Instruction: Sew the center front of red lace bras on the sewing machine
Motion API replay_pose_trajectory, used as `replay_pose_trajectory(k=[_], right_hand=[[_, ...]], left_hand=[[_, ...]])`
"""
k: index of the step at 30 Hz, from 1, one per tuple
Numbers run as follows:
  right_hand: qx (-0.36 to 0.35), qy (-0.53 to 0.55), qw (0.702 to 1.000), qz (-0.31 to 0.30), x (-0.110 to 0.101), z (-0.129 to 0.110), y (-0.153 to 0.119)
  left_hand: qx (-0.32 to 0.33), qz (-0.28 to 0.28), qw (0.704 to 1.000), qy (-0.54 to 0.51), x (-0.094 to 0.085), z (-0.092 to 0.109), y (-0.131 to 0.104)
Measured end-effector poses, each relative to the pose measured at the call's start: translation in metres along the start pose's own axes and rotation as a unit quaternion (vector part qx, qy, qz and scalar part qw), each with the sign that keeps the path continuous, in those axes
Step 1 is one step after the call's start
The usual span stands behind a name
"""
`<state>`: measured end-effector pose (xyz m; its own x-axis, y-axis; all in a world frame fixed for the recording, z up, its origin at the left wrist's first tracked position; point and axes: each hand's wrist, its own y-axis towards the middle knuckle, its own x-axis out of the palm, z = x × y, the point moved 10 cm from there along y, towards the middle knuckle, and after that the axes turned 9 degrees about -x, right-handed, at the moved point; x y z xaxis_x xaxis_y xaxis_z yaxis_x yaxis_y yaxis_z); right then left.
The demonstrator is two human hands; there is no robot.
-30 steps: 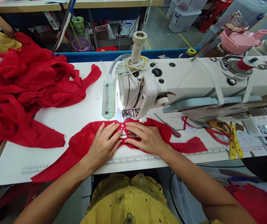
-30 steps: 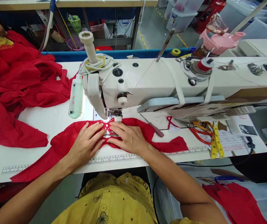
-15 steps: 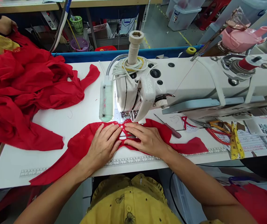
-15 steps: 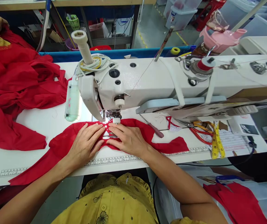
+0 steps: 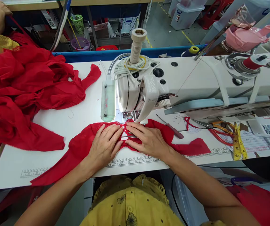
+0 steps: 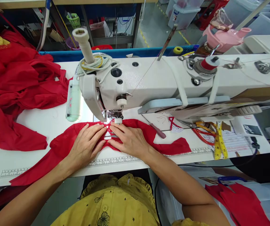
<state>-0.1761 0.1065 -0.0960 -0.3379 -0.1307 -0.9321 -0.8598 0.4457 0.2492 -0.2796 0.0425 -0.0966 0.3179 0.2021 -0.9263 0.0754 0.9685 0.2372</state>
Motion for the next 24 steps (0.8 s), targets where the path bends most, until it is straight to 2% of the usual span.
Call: replay_pose_trajectory(k=[6,13,24], right_hand=[[0.004,0.013,1.000,-0.009,0.000,0.002,0.000],[0.016,0.061,0.995,-0.083,0.005,0.007,-0.001],[0.015,0.080,0.993,-0.083,0.006,0.008,-0.002]], left_hand=[[-0.013,-0.009,1.000,-0.002,0.001,-0.003,0.000],[-0.020,-0.035,0.999,-0.034,0.002,-0.010,0.000],[-0.027,-0.031,0.999,-0.023,-0.001,-0.009,0.001]])
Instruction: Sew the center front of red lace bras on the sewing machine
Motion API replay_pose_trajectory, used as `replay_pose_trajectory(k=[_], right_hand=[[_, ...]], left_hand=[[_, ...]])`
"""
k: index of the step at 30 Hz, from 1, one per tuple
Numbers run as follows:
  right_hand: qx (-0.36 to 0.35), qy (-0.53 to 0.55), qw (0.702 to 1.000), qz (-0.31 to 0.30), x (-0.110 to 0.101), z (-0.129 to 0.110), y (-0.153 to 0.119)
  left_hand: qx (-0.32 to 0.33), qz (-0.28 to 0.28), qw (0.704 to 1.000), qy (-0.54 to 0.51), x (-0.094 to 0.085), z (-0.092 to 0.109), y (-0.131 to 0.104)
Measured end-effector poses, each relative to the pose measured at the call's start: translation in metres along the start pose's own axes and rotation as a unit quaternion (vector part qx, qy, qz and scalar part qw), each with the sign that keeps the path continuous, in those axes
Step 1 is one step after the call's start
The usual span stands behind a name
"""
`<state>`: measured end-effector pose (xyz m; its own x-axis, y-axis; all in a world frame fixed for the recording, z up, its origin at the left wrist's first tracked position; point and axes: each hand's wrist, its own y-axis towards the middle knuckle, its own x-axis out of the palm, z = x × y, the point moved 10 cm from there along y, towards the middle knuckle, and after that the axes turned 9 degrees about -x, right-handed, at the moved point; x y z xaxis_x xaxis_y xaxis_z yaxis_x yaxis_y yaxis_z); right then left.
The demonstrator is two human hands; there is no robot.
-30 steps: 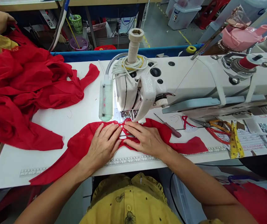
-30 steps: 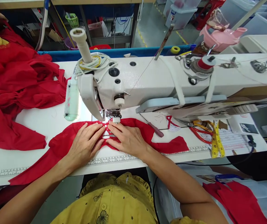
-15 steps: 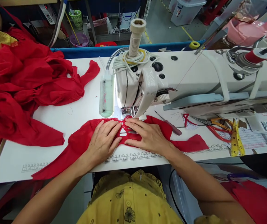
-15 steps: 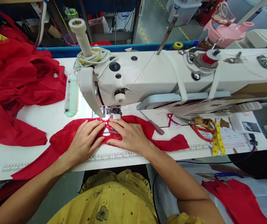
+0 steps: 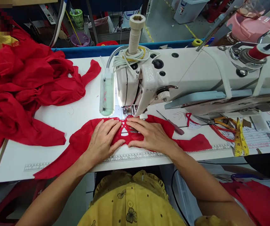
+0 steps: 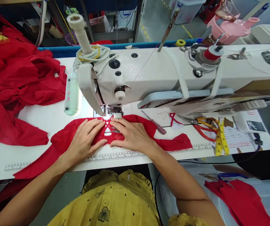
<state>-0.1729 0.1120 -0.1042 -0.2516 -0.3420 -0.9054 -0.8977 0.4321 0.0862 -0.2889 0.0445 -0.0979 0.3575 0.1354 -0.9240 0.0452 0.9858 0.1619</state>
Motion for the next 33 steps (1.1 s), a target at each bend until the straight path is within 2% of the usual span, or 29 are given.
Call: replay_pose_trajectory(k=[33], right_hand=[[0.000,-0.002,1.000,-0.002,-0.0005,-0.0009,-0.0005]], left_hand=[[-0.002,0.007,1.000,-0.007,0.0021,-0.0026,-0.0015]])
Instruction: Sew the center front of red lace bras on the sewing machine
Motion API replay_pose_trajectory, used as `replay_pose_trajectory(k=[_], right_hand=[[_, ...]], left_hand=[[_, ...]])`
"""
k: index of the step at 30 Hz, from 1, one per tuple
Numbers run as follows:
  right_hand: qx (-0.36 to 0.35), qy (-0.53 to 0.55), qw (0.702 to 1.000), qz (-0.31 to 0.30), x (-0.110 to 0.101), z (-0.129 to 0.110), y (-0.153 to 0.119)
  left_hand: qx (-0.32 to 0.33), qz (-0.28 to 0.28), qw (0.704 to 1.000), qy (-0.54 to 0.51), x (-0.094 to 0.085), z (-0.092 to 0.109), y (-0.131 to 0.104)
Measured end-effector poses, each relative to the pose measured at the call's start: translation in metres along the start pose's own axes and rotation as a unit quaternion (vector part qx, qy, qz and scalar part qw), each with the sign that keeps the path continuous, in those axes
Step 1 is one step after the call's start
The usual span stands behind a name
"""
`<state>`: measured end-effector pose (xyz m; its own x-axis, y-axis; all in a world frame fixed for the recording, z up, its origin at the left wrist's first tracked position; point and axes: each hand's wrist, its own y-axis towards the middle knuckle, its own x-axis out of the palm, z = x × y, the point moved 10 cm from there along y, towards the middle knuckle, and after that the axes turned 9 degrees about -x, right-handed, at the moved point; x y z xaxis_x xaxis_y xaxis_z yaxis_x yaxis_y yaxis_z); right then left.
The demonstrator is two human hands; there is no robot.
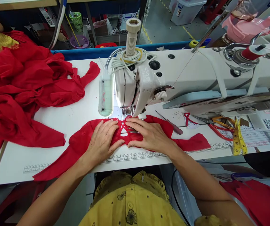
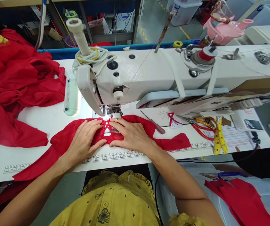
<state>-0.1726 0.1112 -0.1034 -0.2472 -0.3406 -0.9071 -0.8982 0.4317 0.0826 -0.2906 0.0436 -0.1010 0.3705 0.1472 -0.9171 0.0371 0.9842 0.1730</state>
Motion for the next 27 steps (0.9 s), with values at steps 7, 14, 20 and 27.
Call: replay_pose_trajectory(k=[7,14,20,27], right_hand=[[0.008,-0.002,1.000,-0.012,0.002,0.001,0.000],[0.018,-0.004,1.000,-0.020,0.001,0.000,0.001],[-0.002,-0.009,1.000,-0.009,0.001,-0.001,0.000],[-0.027,-0.009,0.999,0.036,-0.016,-0.013,-0.002]], left_hand=[[0.006,0.006,1.000,-0.003,-0.001,0.001,0.000],[0.050,0.037,0.998,-0.008,-0.008,0.007,-0.004],[0.084,0.099,0.991,-0.019,-0.020,0.014,-0.008],[0.117,0.129,0.984,0.018,-0.021,0.027,-0.014]])
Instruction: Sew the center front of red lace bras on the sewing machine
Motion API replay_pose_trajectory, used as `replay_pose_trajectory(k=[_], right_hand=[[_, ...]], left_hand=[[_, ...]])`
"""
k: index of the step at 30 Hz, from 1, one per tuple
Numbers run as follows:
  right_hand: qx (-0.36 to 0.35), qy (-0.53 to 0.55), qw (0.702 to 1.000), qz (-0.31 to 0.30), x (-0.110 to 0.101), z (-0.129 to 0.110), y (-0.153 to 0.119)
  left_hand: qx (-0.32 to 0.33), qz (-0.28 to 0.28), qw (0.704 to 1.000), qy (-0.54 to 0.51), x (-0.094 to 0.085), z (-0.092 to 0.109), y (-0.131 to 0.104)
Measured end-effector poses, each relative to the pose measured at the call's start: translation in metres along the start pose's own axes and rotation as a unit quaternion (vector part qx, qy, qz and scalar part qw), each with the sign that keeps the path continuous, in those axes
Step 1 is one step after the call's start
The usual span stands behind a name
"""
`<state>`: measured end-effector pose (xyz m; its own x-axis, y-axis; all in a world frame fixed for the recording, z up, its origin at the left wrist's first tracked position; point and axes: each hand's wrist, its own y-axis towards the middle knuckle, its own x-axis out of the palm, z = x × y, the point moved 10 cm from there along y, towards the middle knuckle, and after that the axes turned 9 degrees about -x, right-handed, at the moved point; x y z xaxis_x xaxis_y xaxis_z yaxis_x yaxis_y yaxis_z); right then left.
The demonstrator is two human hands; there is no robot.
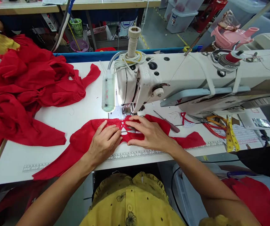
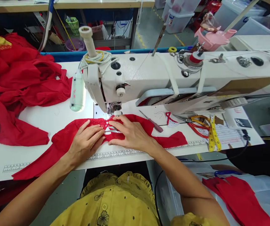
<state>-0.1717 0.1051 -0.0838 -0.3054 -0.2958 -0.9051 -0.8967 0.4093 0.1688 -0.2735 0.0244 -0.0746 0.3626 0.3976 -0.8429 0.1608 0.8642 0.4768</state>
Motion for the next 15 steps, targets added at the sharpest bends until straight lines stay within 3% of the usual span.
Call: replay_pose_trajectory(k=[4,7,10,15], right_hand=[[0.090,-0.047,0.995,-0.004,-0.012,0.001,-0.003],[0.080,-0.063,0.994,-0.041,-0.007,-0.010,0.001],[0.058,-0.036,0.997,-0.038,-0.002,-0.018,0.007],[0.089,0.002,0.993,-0.074,0.014,-0.016,0.013]], left_hand=[[0.008,0.011,1.000,0.004,-0.002,0.002,0.000],[0.010,0.014,1.000,0.010,-0.003,0.002,0.000],[0.010,0.019,1.000,0.012,-0.003,0.003,0.000],[0.010,0.024,1.000,0.011,-0.003,0.003,0.000]])
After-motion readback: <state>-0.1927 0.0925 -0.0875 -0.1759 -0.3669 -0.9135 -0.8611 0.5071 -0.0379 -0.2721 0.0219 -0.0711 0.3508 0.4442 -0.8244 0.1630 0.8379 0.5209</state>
